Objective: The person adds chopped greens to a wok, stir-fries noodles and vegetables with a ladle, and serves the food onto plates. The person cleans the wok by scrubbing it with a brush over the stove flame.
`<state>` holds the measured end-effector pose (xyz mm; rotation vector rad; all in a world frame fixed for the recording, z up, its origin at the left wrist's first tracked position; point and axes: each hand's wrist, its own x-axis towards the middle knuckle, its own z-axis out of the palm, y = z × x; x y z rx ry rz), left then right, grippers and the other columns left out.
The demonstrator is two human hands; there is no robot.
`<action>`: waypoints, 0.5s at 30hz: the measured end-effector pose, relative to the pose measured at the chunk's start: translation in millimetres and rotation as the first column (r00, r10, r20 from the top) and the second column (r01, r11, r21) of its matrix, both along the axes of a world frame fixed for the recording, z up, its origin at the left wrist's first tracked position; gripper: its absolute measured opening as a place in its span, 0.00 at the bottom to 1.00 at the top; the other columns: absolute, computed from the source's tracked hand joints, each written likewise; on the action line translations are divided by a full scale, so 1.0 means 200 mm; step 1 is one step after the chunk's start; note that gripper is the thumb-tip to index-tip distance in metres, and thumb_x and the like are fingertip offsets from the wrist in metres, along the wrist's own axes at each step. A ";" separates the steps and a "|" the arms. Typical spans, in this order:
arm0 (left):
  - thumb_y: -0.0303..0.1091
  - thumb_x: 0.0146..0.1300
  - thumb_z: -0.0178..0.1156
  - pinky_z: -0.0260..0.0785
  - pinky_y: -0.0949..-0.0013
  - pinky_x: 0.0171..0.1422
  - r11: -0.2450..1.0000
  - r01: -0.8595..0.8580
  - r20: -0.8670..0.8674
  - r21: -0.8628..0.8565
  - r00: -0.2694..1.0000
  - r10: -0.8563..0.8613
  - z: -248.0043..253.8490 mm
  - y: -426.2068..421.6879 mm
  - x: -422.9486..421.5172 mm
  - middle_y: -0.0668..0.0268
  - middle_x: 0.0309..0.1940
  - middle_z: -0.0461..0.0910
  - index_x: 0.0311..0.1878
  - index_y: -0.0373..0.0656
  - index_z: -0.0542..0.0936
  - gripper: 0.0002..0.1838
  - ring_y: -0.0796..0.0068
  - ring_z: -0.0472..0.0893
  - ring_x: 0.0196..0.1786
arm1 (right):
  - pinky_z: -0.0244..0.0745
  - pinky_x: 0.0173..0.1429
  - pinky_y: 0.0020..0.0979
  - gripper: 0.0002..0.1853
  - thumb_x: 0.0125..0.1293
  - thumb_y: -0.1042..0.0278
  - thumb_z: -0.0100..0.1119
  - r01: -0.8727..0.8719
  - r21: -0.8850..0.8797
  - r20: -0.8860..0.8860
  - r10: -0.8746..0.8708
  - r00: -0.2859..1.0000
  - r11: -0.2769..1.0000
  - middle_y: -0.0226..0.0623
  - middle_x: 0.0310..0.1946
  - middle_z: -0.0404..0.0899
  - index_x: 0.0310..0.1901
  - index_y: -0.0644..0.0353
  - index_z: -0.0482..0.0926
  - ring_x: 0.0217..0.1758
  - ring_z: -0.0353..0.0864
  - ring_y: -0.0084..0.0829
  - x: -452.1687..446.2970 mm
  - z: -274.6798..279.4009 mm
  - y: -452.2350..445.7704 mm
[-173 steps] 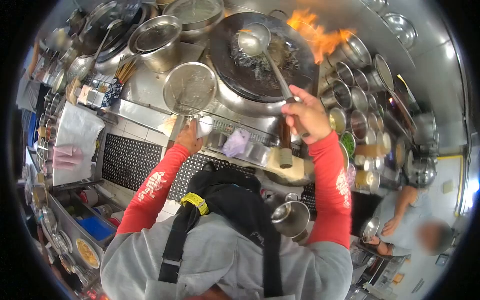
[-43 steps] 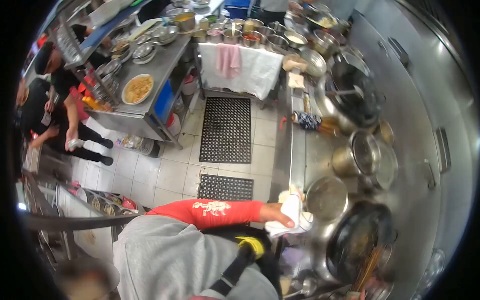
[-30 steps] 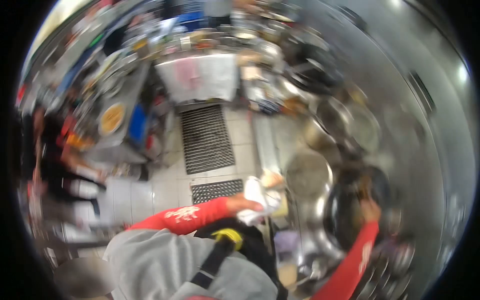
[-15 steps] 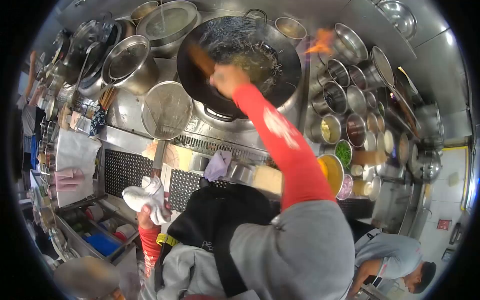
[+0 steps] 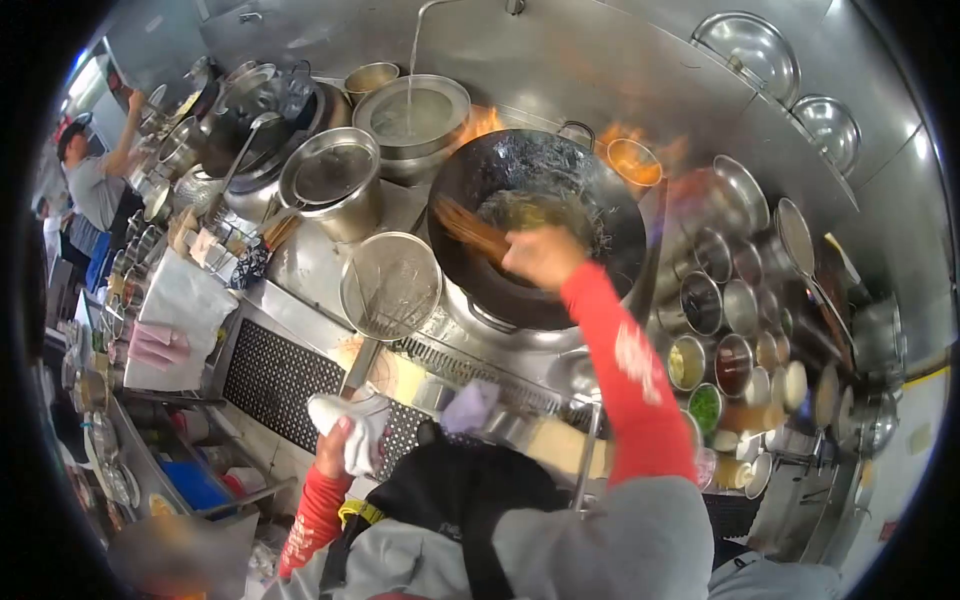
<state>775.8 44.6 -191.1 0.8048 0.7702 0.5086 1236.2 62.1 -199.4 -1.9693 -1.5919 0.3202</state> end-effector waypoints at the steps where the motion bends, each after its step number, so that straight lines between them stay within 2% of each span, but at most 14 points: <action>1: 0.54 0.63 0.57 0.78 0.66 0.30 0.999 0.051 -0.028 -0.019 0.998 -0.051 -0.02 0.00 0.01 0.49 0.38 0.82 0.61 0.28 0.69 0.37 0.63 0.83 0.30 | 0.73 0.61 0.40 0.29 0.57 0.47 0.65 0.092 -0.098 -0.124 -0.104 0.987 0.991 0.52 0.48 0.81 0.56 0.56 0.80 0.55 0.80 0.50 0.13 0.01 0.10; 2: 0.53 0.66 0.55 0.78 0.66 0.30 0.995 0.100 -0.038 -0.024 0.994 -0.101 -0.04 0.03 0.08 0.49 0.38 0.82 0.60 0.28 0.70 0.34 0.63 0.83 0.30 | 0.74 0.60 0.40 0.29 0.57 0.47 0.65 0.172 -0.189 -0.220 -0.212 0.952 0.967 0.52 0.48 0.82 0.56 0.56 0.80 0.55 0.80 0.50 0.23 0.02 0.19; 3: 0.51 0.69 0.52 0.78 0.66 0.31 0.990 0.139 0.000 -0.012 0.990 -0.139 -0.05 0.05 0.14 0.49 0.37 0.82 0.57 0.27 0.72 0.31 0.63 0.84 0.30 | 0.75 0.58 0.40 0.28 0.57 0.47 0.64 0.275 -0.086 -0.189 -0.287 0.939 0.958 0.52 0.47 0.82 0.55 0.56 0.81 0.53 0.81 0.50 0.25 -0.04 0.23; 4: 0.52 0.69 0.52 0.79 0.66 0.31 0.986 0.149 0.037 -0.080 0.989 -0.147 -0.13 0.07 0.16 0.50 0.37 0.83 0.57 0.27 0.72 0.32 0.63 0.84 0.29 | 0.76 0.57 0.41 0.28 0.58 0.47 0.63 0.367 0.014 -0.168 -0.360 0.918 0.930 0.52 0.46 0.82 0.55 0.56 0.81 0.52 0.81 0.50 0.24 -0.14 0.28; 5: 0.52 0.69 0.52 0.79 0.66 0.31 0.988 0.133 0.057 -0.075 0.990 -0.129 -0.12 0.08 0.19 0.50 0.36 0.83 0.58 0.27 0.72 0.32 0.63 0.84 0.29 | 0.76 0.55 0.41 0.28 0.58 0.46 0.62 0.443 0.128 -0.154 -0.424 0.893 0.887 0.52 0.45 0.82 0.55 0.57 0.81 0.51 0.82 0.50 0.21 -0.16 0.33; 6: 0.52 0.70 0.51 0.79 0.66 0.31 0.991 0.116 0.070 -0.074 0.991 -0.110 -0.10 0.08 0.19 0.50 0.36 0.82 0.58 0.27 0.72 0.32 0.62 0.84 0.28 | 0.76 0.55 0.43 0.25 0.59 0.48 0.61 0.343 0.110 -0.037 -0.341 0.939 0.933 0.51 0.45 0.82 0.52 0.58 0.82 0.50 0.82 0.51 0.10 -0.14 0.28; 7: 0.55 0.69 0.51 0.78 0.66 0.33 0.990 0.138 0.067 -0.025 0.988 -0.136 -0.09 0.09 0.15 0.50 0.38 0.82 0.60 0.28 0.70 0.35 0.62 0.83 0.30 | 0.74 0.58 0.39 0.24 0.57 0.53 0.67 0.159 -0.048 0.015 -0.158 0.987 0.986 0.51 0.48 0.82 0.51 0.62 0.82 0.51 0.83 0.46 -0.06 0.01 0.16; 8: 0.59 0.68 0.50 0.78 0.66 0.34 0.987 0.157 0.064 0.036 0.985 -0.159 -0.10 0.10 0.11 0.49 0.40 0.82 0.62 0.29 0.68 0.37 0.62 0.83 0.32 | 0.73 0.60 0.39 0.22 0.56 0.53 0.67 0.042 -0.062 0.037 -0.040 0.999 0.997 0.50 0.48 0.82 0.47 0.62 0.84 0.52 0.82 0.46 -0.22 0.12 0.00; 9: 0.60 0.68 0.49 0.78 0.67 0.35 0.985 0.090 0.048 0.145 0.994 -0.097 -0.12 0.11 0.12 0.51 0.40 0.82 0.63 0.29 0.68 0.38 0.64 0.84 0.34 | 0.74 0.58 0.39 0.22 0.56 0.55 0.67 0.015 -0.211 0.152 0.018 0.988 0.977 0.50 0.47 0.83 0.47 0.62 0.84 0.51 0.83 0.46 -0.19 0.21 0.06; 11: 0.59 0.70 0.47 0.79 0.67 0.36 0.987 0.123 0.069 0.099 0.989 -0.130 -0.13 0.14 0.19 0.55 0.41 0.81 0.63 0.33 0.69 0.35 0.67 0.83 0.35 | 0.76 0.55 0.38 0.21 0.55 0.57 0.67 0.032 -0.508 0.347 0.171 0.922 0.861 0.51 0.45 0.84 0.47 0.62 0.84 0.49 0.84 0.45 -0.05 0.34 0.10; 12: 0.58 0.72 0.46 0.79 0.66 0.37 0.985 0.165 0.042 0.051 0.985 -0.167 -0.13 0.13 0.25 0.56 0.41 0.82 0.62 0.34 0.70 0.33 0.68 0.83 0.35 | 0.77 0.53 0.38 0.21 0.54 0.58 0.67 0.087 -0.657 0.397 0.245 0.884 0.749 0.52 0.43 0.84 0.46 0.62 0.84 0.48 0.84 0.44 0.00 0.35 0.00; 13: 0.55 0.74 0.45 0.79 0.66 0.39 0.993 0.114 0.020 0.001 0.993 -0.114 -0.22 0.14 0.36 0.60 0.41 0.82 0.60 0.37 0.72 0.28 0.69 0.83 0.37 | 0.78 0.47 0.41 0.21 0.53 0.58 0.65 0.233 -0.519 -0.027 -0.288 0.957 0.822 0.53 0.36 0.84 0.47 0.62 0.84 0.40 0.84 0.48 0.15 0.30 0.03; 14: 0.54 0.74 0.47 0.79 0.67 0.42 0.989 0.126 0.039 0.074 0.991 -0.129 -0.29 0.17 0.50 0.63 0.40 0.82 0.57 0.39 0.74 0.26 0.71 0.83 0.38 | 0.77 0.47 0.42 0.21 0.54 0.58 0.65 0.321 -0.291 0.014 -0.332 0.943 0.901 0.53 0.36 0.84 0.47 0.61 0.84 0.40 0.84 0.49 0.24 0.16 0.11; 15: 0.55 0.74 0.47 0.77 0.69 0.44 0.985 0.169 0.017 0.040 0.985 -0.170 -0.28 0.19 0.63 0.66 0.39 0.81 0.53 0.41 0.76 0.25 0.74 0.82 0.39 | 0.77 0.47 0.42 0.21 0.54 0.57 0.65 0.370 -0.054 0.040 -0.368 0.929 0.927 0.53 0.36 0.84 0.47 0.60 0.84 0.40 0.84 0.50 0.30 -0.04 0.18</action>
